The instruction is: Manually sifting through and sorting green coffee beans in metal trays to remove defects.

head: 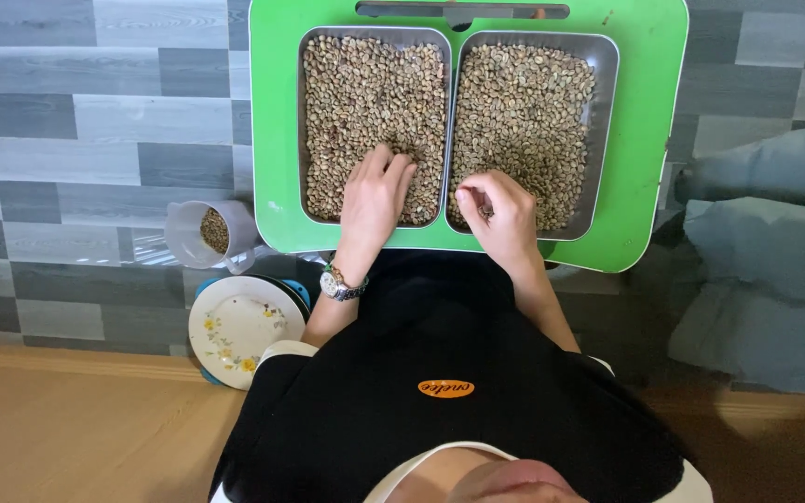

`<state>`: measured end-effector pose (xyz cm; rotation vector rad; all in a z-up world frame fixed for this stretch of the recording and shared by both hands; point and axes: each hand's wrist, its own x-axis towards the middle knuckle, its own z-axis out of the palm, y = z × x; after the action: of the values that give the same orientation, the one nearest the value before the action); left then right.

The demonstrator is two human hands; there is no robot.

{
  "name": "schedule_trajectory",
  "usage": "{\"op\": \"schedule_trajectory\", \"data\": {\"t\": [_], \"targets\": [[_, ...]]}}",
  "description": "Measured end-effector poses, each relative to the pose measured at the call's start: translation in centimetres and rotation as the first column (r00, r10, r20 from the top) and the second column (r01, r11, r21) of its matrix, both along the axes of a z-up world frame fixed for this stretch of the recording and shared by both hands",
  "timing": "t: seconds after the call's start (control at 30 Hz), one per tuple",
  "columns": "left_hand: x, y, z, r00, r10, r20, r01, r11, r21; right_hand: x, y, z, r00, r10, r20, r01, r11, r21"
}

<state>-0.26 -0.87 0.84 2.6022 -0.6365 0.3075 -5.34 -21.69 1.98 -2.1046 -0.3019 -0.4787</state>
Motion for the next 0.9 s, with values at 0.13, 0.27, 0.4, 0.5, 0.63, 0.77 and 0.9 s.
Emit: {"op": "schedule_trajectory", "data": {"t": [0.13,0.27,0.4,0.5,0.63,0.77,0.9], "targets": [[0.0,-0.3,0.8,1.0,-0.004,-0.011,0.003,1.0,-0.029,0.0,0.0,0.0,1.0,0.008,-0.001,-0.008,1.0,-0.004],[-0.1,-0.4,2.4,0.999,-0.049,-0.003,0.048,0.99,-0.132,0.0,0.0,0.2,1.0,0.02,-0.022,-0.021,0.999,-0.026],[-0.1,0.0,0.9,0.997,-0.066,0.043,0.072,0.987,-0.143,0.0,0.0,0.5,0.999,0.025,-0.039,-0.027,0.999,-0.047],[-0.2,-0.2,-0.2,0.989,-0.127,0.077,0.141,0.963,-0.229,0.1,0.1,0.9,0.995,0.049,-0.085,-0.054,0.997,-0.048],[-0.7,-1.4,1.0,0.963,-0.251,0.095,0.267,0.928,-0.259,0.0,0.0,0.8,0.991,0.076,-0.114,-0.09,0.988,-0.127],[-0.8,-2.4,2.0,0.938,-0.314,0.147,0.341,0.91,-0.234,0.0,-0.3,0.1,0.988,0.091,-0.126,-0.111,0.981,-0.159],[-0.8,-2.4,2.0,0.938,-0.317,0.143,0.344,0.906,-0.247,-0.1,-0.5,-0.6,0.987,0.109,-0.118,-0.128,0.978,-0.165]]}}
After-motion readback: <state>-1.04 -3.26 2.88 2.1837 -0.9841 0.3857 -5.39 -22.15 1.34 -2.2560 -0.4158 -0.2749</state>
